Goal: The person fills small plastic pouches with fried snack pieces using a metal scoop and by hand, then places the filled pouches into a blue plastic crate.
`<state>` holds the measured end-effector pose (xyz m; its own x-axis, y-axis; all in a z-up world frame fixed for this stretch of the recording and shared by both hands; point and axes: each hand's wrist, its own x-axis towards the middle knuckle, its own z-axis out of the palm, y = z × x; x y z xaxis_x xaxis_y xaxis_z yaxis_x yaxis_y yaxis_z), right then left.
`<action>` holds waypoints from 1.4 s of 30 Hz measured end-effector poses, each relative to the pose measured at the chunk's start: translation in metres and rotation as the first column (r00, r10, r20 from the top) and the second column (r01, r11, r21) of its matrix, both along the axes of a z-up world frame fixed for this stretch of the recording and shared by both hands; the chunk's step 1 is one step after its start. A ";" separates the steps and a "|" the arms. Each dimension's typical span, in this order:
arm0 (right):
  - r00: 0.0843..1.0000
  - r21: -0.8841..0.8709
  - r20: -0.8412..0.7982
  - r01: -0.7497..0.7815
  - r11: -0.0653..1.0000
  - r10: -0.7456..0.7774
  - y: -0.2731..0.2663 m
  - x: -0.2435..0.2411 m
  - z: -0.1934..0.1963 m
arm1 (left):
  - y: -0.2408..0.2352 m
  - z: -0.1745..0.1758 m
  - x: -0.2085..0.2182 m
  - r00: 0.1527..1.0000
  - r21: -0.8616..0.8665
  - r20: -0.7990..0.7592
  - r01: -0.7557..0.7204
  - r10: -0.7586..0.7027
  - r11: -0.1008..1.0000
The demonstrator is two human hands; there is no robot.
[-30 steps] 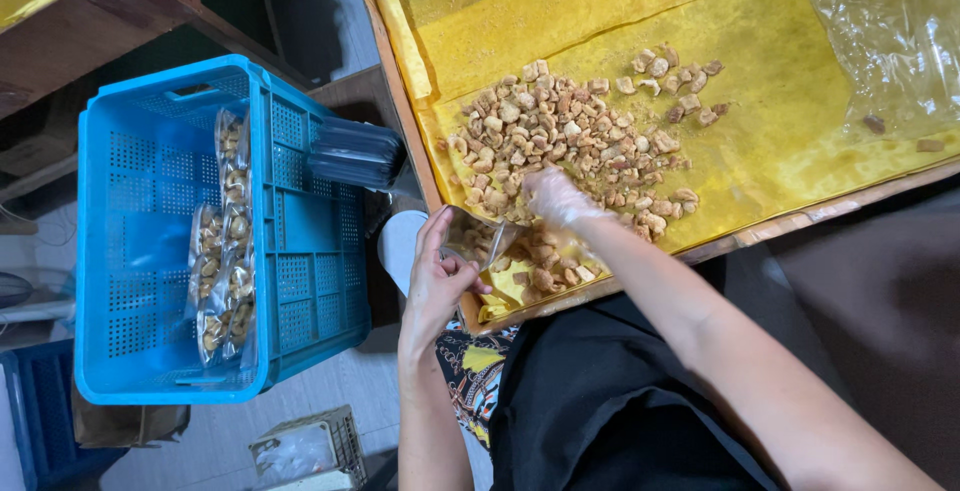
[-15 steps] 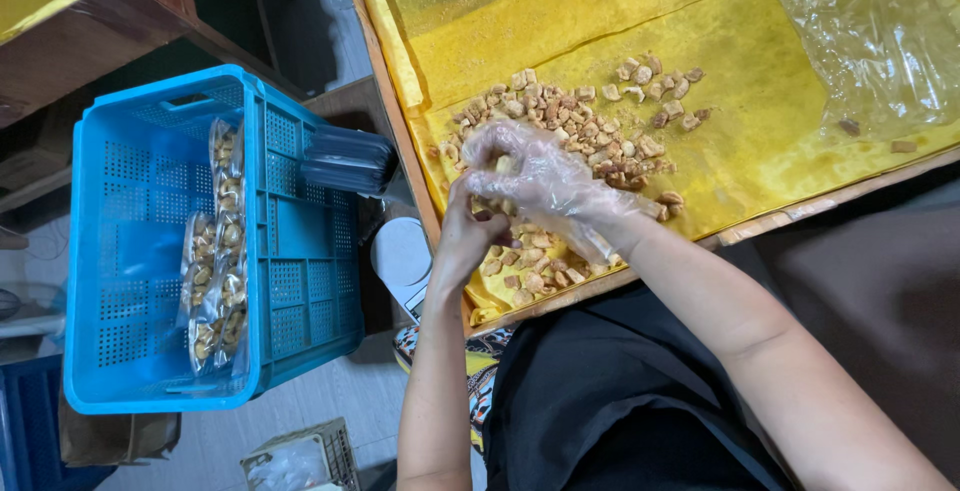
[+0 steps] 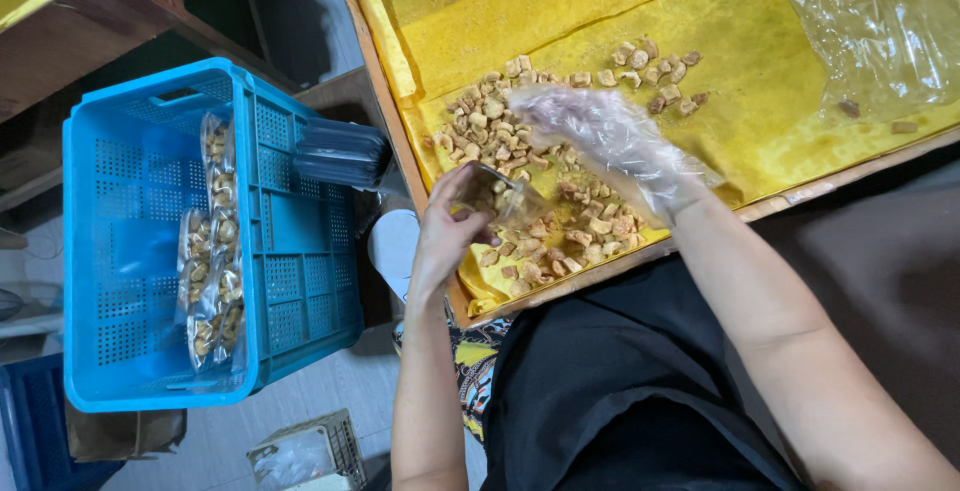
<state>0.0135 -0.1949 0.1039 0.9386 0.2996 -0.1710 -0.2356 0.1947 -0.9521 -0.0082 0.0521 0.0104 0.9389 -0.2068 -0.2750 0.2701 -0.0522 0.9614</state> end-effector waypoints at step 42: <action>0.841 -0.304 0.242 -0.408 0.861 0.484 0.035 0.011 -0.025 | -0.006 0.004 -0.017 1.000 -0.004 -0.012 -0.009 0.009 1.000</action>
